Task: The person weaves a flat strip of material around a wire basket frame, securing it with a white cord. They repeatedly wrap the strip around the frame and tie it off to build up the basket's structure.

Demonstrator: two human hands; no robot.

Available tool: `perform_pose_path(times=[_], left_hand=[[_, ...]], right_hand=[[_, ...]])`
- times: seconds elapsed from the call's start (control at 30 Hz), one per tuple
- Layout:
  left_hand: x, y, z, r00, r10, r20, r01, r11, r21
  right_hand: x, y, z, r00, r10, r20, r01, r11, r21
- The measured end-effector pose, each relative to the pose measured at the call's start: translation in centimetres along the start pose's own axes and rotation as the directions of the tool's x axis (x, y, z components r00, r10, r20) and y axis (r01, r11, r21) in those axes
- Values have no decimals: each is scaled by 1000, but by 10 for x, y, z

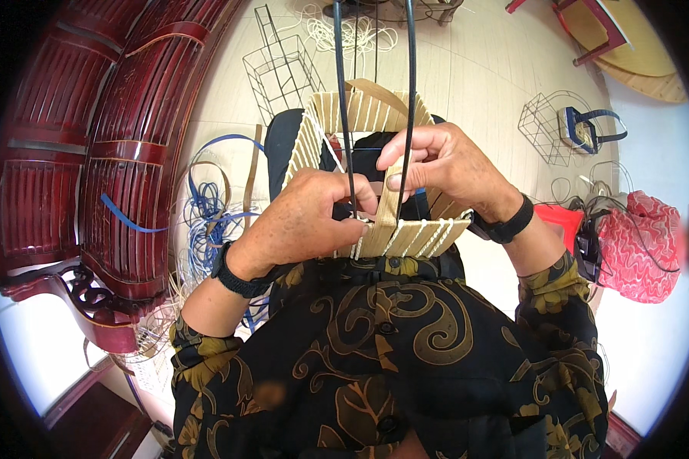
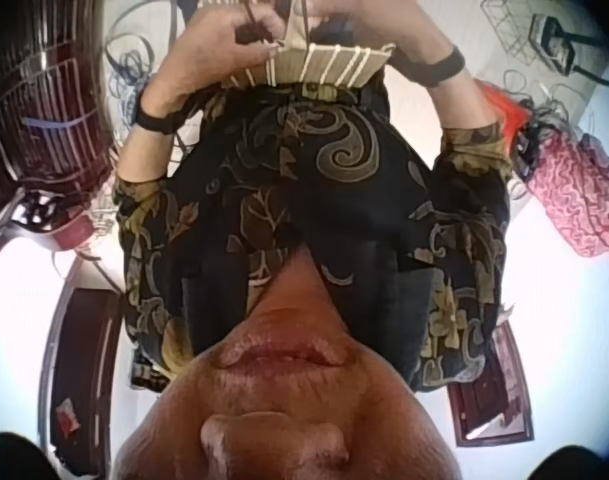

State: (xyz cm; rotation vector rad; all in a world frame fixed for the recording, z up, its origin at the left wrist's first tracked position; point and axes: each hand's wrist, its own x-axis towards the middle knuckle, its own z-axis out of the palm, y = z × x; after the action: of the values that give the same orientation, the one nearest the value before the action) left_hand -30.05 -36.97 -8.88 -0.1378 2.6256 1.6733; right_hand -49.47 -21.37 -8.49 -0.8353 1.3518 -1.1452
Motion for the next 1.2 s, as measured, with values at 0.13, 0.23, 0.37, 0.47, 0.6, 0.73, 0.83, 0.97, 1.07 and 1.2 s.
perform_pose_path(times=[0.13, 0.23, 0.37, 0.47, 0.6, 0.73, 0.83, 0.97, 1.07, 1.2], left_hand=[[0, -2, 2, 999, 36, -26, -36, 999, 8], [1, -1, 1, 999, 44, -1, -44, 999, 25], [2, -7, 2, 996, 81, 36, -79, 995, -58], [2, -7, -1, 993, 94, 68, -85, 988, -126], [2, -2, -1, 990, 96, 99, -90, 994, -61], [4, 3, -3, 994, 34, 104, -31, 999, -25], [2, -5, -1, 996, 20, 91, -19, 1000, -9], [2, -5, 0, 998, 19, 67, -19, 1000, -1], [1, -3, 0, 997, -20, 72, 21, 1000, -6], [5, 2, 2, 988, -108, 114, 128, 974, -187]], right_hand=[[-2, -1, 0, 1000, -23, -9, 22, 1000, -17], [-2, 0, 0, 1000, -24, -14, 24, 1000, -18], [2, 3, 0, 999, 15, -34, -16, 999, -35], [3, 3, 0, 999, 33, -15, -34, 999, -28], [2, 4, -1, 999, 39, -12, -39, 999, 14], [1, 5, -1, 999, 34, -16, -34, 999, 14], [2, 5, -1, 999, 29, -15, -28, 999, 15], [2, 4, 0, 998, 51, -38, -52, 999, -16], [4, 6, 0, 996, 79, -31, -80, 997, -10], [9, 12, 1, 983, 181, -33, -180, 983, 24]])
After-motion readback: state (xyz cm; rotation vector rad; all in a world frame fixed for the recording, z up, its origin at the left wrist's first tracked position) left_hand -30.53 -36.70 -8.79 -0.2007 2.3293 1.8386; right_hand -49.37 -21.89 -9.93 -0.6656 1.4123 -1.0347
